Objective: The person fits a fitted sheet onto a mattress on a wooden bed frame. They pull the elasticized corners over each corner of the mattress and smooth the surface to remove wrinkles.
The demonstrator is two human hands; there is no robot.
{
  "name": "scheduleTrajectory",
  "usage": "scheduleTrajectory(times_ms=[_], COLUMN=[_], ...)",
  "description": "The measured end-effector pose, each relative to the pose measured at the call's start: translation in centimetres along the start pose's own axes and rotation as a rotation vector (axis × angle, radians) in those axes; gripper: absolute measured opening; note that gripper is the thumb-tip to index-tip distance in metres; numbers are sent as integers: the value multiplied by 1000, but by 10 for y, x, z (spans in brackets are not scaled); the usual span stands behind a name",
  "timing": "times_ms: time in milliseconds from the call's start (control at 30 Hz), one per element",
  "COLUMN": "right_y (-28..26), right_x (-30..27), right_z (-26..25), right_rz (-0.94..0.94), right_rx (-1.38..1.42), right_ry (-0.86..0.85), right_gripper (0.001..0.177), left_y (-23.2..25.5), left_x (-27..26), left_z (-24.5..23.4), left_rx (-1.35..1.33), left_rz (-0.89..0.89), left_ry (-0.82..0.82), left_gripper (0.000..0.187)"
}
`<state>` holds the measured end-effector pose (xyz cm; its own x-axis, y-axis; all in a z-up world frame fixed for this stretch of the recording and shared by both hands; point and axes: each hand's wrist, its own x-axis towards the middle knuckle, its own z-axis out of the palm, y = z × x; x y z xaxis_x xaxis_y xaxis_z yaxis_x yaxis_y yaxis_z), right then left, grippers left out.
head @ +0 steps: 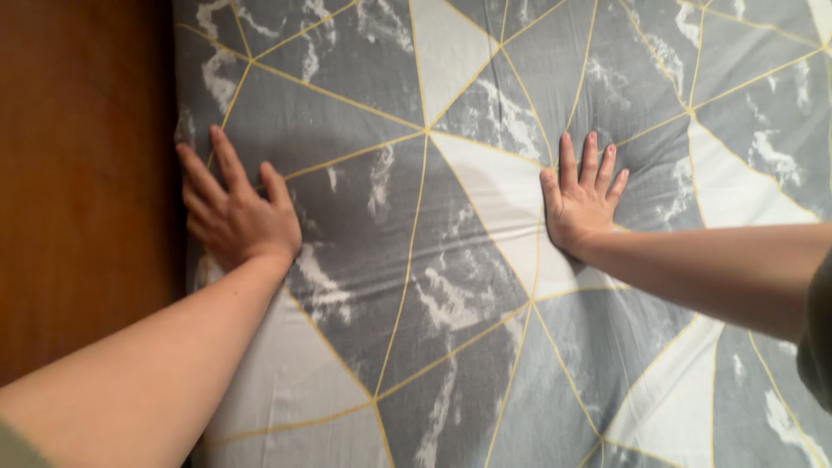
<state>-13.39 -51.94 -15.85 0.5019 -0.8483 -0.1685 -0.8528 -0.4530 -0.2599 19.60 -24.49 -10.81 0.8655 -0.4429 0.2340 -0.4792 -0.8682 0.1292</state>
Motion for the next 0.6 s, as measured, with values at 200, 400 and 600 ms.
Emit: scheduleTrajectory(times_ms=[200,400,600], right_y=[-5,-4,9], right_x=[8,-6,-1], right_z=[3,-12,8], right_rz=[48,-6,-40], right_rx=[-33,-7,30], right_ry=[16,2,95], right_gripper=[71,70,68], left_y=[-2,3,1], left_x=[0,-12,-4], left_z=[9,-3,16], left_rx=[7,-5,23], left_rz=[38,33,-28], left_ry=[64,11,-31], left_gripper=[72,71,76])
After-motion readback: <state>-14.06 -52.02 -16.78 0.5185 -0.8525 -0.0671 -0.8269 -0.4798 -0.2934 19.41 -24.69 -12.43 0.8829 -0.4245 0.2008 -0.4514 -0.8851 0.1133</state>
